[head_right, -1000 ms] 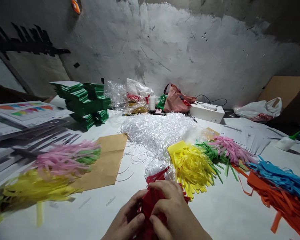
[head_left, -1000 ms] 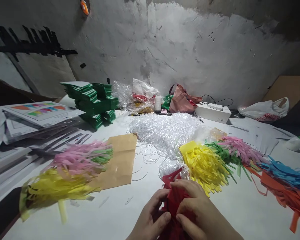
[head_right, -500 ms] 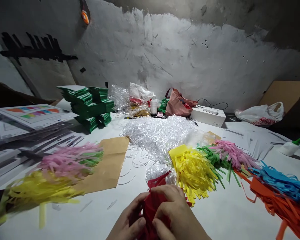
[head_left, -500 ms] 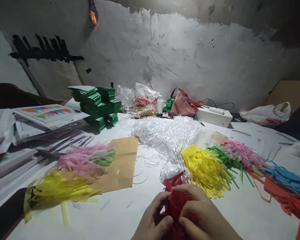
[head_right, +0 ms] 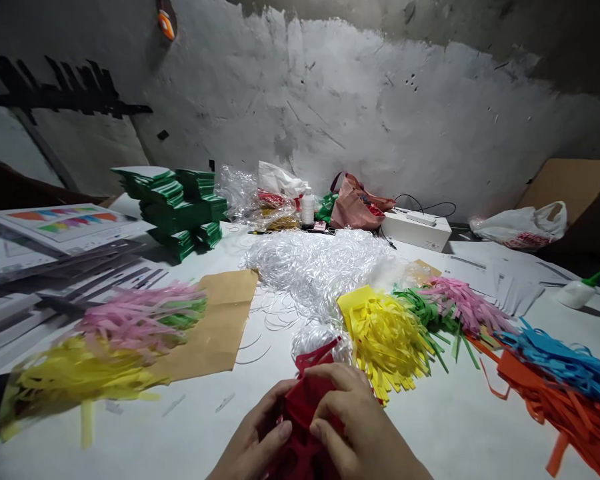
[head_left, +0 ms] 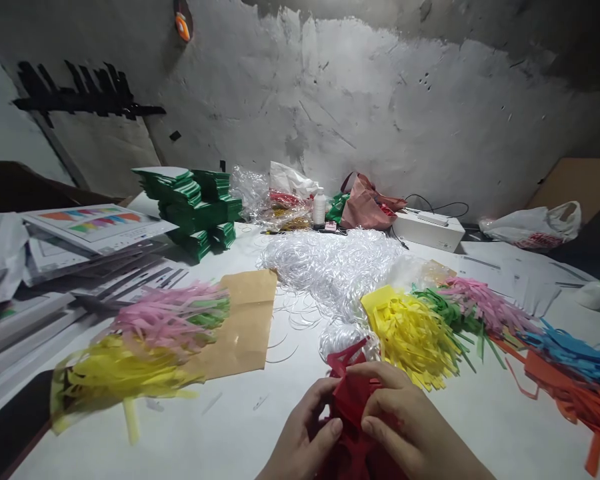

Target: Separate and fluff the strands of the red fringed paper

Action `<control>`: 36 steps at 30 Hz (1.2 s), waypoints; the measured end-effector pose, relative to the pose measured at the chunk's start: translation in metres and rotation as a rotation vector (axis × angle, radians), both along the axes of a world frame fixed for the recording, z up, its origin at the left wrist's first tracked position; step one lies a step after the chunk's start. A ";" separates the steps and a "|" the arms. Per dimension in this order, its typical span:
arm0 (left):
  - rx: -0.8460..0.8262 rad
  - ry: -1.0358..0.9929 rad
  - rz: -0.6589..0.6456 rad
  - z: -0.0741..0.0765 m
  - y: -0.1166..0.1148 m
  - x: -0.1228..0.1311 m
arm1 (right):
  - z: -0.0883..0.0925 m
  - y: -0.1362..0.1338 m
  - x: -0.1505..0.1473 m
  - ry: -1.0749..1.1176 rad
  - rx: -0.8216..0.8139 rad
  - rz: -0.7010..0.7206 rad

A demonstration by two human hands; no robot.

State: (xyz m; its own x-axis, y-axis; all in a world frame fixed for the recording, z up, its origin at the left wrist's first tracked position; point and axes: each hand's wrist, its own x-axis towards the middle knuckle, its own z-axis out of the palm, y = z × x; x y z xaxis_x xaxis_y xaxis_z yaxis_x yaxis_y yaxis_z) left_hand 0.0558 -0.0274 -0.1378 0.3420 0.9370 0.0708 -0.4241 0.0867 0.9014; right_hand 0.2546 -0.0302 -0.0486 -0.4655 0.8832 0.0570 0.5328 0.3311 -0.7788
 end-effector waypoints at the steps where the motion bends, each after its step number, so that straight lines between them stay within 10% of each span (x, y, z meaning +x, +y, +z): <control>1: 0.003 -0.004 -0.011 0.000 0.000 0.000 | 0.000 0.000 0.000 0.005 -0.014 -0.008; 10: 0.017 -0.016 0.008 -0.003 0.002 0.001 | 0.001 0.003 -0.001 0.027 0.004 -0.005; 24: 0.202 0.028 -0.033 -0.017 0.009 -0.002 | -0.042 0.011 -0.006 -0.277 0.730 0.083; 36: 0.231 0.033 -0.042 -0.017 0.009 -0.001 | -0.038 0.008 -0.006 -0.335 0.741 0.062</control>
State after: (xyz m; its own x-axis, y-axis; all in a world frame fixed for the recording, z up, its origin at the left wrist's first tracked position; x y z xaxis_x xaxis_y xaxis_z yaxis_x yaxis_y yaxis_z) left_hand 0.0550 -0.0188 -0.1543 0.3856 0.8822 0.2701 -0.3948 -0.1068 0.9125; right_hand 0.2484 -0.0220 -0.0870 -0.6081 0.6433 0.4652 0.6627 0.7340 -0.1487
